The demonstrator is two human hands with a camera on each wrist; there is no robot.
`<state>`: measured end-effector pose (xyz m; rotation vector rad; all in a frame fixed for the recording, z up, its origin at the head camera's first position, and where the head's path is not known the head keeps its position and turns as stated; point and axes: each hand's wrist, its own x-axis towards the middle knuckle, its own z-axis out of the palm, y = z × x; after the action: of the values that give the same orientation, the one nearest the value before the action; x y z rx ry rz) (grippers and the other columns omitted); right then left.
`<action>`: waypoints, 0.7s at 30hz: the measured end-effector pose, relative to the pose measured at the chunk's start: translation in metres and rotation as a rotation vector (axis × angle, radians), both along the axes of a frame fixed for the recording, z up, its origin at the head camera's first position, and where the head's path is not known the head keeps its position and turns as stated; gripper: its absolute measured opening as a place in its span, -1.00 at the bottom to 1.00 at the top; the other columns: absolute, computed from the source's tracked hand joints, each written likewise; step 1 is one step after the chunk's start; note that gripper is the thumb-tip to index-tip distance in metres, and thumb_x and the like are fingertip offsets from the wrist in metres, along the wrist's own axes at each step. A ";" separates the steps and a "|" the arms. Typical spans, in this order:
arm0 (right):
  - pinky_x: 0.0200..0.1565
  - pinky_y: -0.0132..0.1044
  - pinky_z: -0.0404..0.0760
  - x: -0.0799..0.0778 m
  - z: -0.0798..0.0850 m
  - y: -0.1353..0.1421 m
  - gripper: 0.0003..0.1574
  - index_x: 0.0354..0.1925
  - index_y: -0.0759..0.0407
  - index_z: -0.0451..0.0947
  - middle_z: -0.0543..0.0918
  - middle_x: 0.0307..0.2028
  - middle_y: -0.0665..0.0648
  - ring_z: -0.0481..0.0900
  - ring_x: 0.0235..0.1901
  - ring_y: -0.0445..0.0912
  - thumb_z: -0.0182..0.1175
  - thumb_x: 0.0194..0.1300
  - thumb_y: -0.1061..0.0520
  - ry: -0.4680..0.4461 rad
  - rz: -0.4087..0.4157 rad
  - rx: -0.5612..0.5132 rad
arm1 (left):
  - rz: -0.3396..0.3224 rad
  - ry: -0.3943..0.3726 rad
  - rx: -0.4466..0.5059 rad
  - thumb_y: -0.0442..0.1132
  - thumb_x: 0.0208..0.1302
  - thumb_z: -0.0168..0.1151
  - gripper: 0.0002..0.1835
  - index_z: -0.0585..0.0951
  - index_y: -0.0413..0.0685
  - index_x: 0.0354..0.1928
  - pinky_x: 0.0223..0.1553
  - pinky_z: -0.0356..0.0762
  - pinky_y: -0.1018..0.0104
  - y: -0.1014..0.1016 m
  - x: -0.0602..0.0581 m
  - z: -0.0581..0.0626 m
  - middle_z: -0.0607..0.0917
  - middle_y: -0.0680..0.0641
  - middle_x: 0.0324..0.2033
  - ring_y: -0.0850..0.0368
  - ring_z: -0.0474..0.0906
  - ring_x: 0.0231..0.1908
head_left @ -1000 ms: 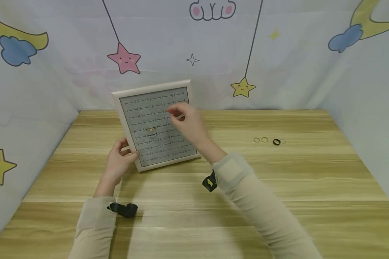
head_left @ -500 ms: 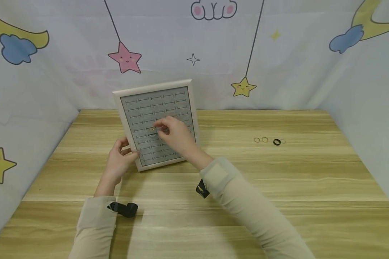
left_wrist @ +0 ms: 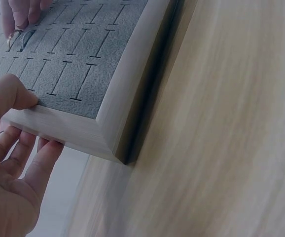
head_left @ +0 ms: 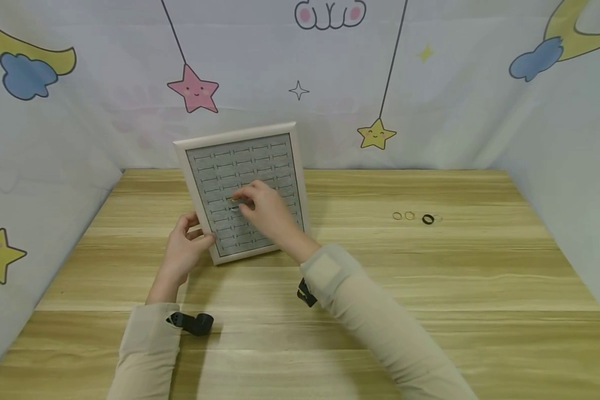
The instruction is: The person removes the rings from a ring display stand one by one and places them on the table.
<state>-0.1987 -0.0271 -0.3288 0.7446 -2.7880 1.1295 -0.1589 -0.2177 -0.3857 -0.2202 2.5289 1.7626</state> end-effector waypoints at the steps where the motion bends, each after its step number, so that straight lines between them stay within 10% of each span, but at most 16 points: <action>1: -0.02 -0.44 0.58 0.000 0.000 -0.001 -0.67 0.05 0.10 0.59 0.58 -0.02 0.07 0.59 -0.04 -0.13 0.14 0.33 0.20 0.010 -0.003 0.024 | 0.000 0.000 0.001 -0.35 0.27 0.07 -0.30 0.09 -0.16 0.42 -0.18 0.42 0.68 0.000 0.000 0.000 0.21 -0.21 0.35 -0.13 0.25 0.30; 21: -0.07 -0.47 0.57 0.001 -0.002 -0.002 -0.84 -0.15 0.13 0.57 0.53 -0.09 0.06 0.56 -0.10 -0.17 0.15 0.35 0.11 0.085 0.021 0.160 | -0.003 0.010 0.003 -0.36 0.27 0.07 -0.32 0.10 -0.20 0.41 -0.18 0.43 0.69 0.001 0.000 0.001 0.21 -0.22 0.33 -0.15 0.25 0.30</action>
<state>-0.1976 -0.0295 -0.3306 0.8166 -2.8288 0.8632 -0.1588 -0.2170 -0.3847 -0.2078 2.5310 1.7710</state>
